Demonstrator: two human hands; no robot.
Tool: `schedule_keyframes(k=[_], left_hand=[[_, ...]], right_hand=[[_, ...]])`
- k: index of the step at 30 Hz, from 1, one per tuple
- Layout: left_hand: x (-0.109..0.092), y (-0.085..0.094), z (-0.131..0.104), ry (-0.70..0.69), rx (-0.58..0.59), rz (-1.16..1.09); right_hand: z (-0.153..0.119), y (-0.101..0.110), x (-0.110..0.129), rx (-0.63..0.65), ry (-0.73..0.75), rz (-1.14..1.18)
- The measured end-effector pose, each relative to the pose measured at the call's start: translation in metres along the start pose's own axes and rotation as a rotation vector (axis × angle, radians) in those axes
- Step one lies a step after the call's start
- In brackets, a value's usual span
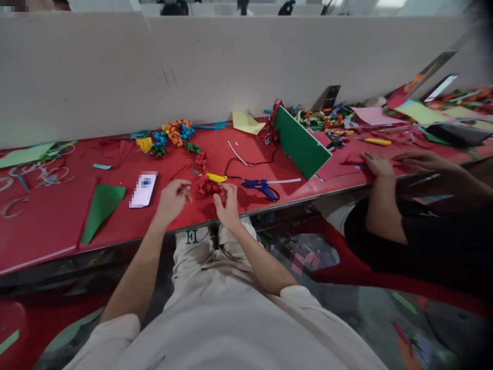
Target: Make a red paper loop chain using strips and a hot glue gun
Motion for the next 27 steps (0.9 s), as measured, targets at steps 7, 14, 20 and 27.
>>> schedule_keyframes(k=[7, 14, 20, 27], left_hand=[[-0.024, -0.044, -0.072, -0.005, 0.079, -0.303], [-0.03, -0.017, -0.096, -0.031, -0.063, -0.301], [-0.038, -0.009, -0.088, -0.19, -0.155, -0.185], [-0.042, -0.024, -0.087, -0.234, -0.116, 0.077]], right_hand=[[-0.016, -0.005, -0.003, 0.162, -0.26, 0.329], [-0.014, 0.007, -0.009, 0.17, -0.358, 0.435], [-0.005, -0.008, 0.0, 0.304, -0.322, 0.483], [-0.011, -0.007, 0.002, 0.296, -0.346, 0.446]])
Point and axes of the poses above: each hand's wrist, its own z-axis towards the middle knuckle, its own y-axis out of the back of the hand, x = y × z, the point moved 10 cm from there along z, towards the middle knuckle, and after that the axes turned 9 degrees about -z, right-handed, at the moved point
